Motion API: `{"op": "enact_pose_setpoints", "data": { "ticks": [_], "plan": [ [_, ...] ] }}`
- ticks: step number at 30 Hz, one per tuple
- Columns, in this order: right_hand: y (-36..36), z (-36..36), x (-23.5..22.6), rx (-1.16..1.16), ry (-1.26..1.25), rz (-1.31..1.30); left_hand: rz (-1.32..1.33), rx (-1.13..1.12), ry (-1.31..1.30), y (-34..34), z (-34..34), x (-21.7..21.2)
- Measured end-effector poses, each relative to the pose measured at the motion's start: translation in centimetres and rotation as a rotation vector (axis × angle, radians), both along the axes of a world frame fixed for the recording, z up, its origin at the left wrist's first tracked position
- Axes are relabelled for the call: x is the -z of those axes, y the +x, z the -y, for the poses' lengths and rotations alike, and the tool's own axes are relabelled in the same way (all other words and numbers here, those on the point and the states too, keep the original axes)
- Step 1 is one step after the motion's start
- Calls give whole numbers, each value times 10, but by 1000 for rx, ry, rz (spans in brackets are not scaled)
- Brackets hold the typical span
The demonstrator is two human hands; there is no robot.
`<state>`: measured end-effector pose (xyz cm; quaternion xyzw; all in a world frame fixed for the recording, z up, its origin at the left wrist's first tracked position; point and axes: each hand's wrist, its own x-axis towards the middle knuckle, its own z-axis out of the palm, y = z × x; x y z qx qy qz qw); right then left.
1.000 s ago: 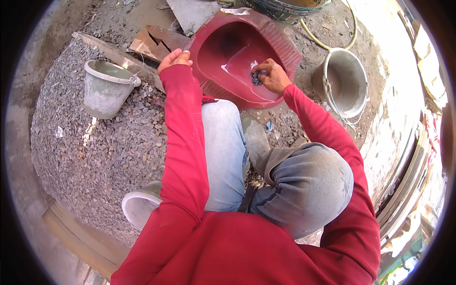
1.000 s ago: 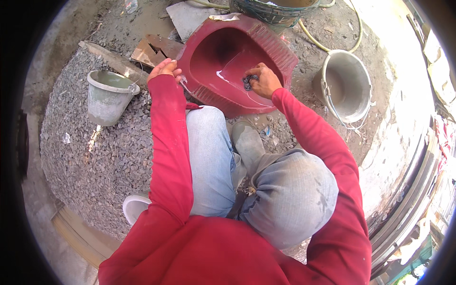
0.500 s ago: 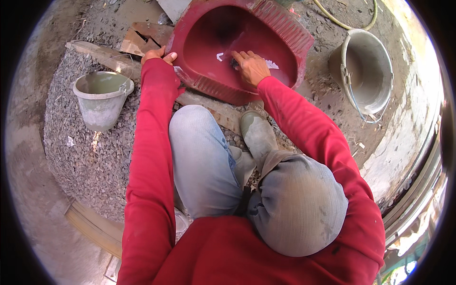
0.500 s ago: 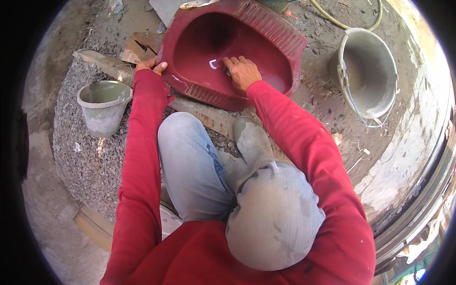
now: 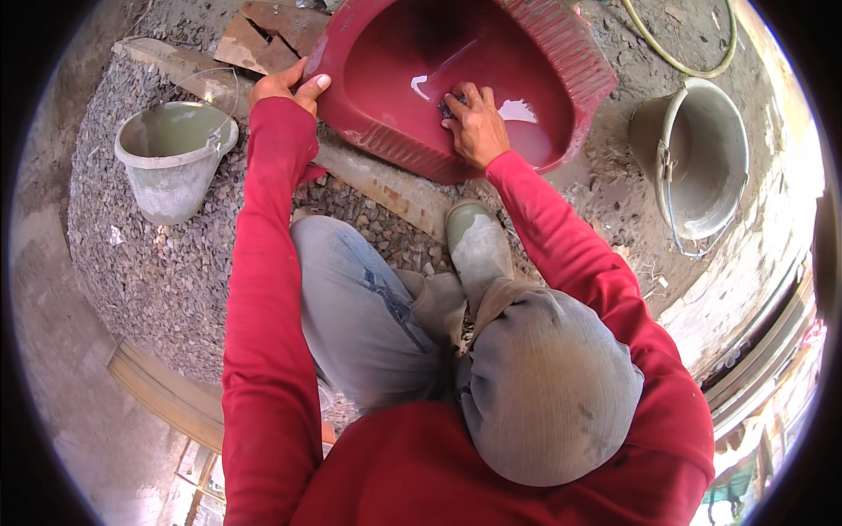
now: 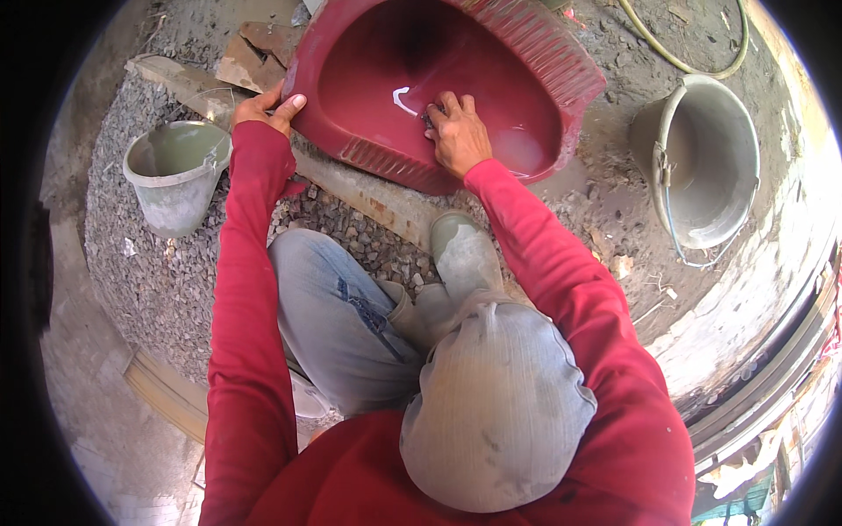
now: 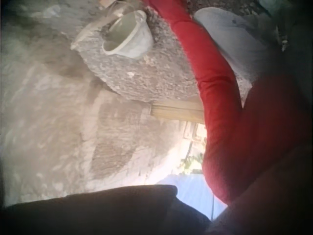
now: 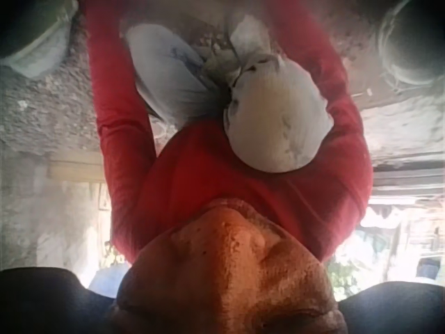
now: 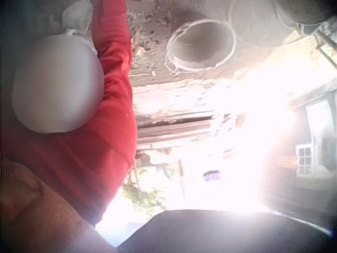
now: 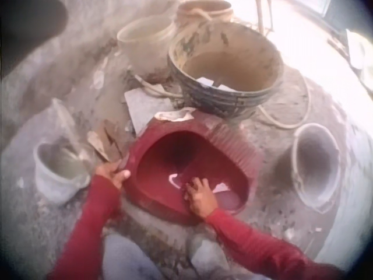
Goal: The person kneels on gravel and scrubs the interior of a red plastic basin with a small abrasive pad. They repeatedly dip the pad into a nearby bucket of water and continue scrubbing the basin's inner surfaces.
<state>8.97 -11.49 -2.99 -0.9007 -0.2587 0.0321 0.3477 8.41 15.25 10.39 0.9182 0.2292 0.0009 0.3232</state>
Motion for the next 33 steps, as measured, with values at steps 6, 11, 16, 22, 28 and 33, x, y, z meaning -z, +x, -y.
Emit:
{"op": "enact_pose_setpoints", "data": {
  "ticks": [6,11,16,22,28,33],
  "plan": [
    [-1,0,18,81,111,-5,-5,-90,-142,1,11,-4],
    [5,-8,24,119,157,32,127,-28,-281,-4,-5,17],
    [-2,-14,23,110,99,40,141,-51,-337,-6,-7,22],
    [-8,-11,11,52,63,-5,124,-72,-470,-7,-12,25],
    [6,-15,26,-3,43,37,158,-42,-416,-7,-18,35],
    [-9,-26,29,58,183,-36,139,-29,-413,-6,-18,36]
  ]
}}
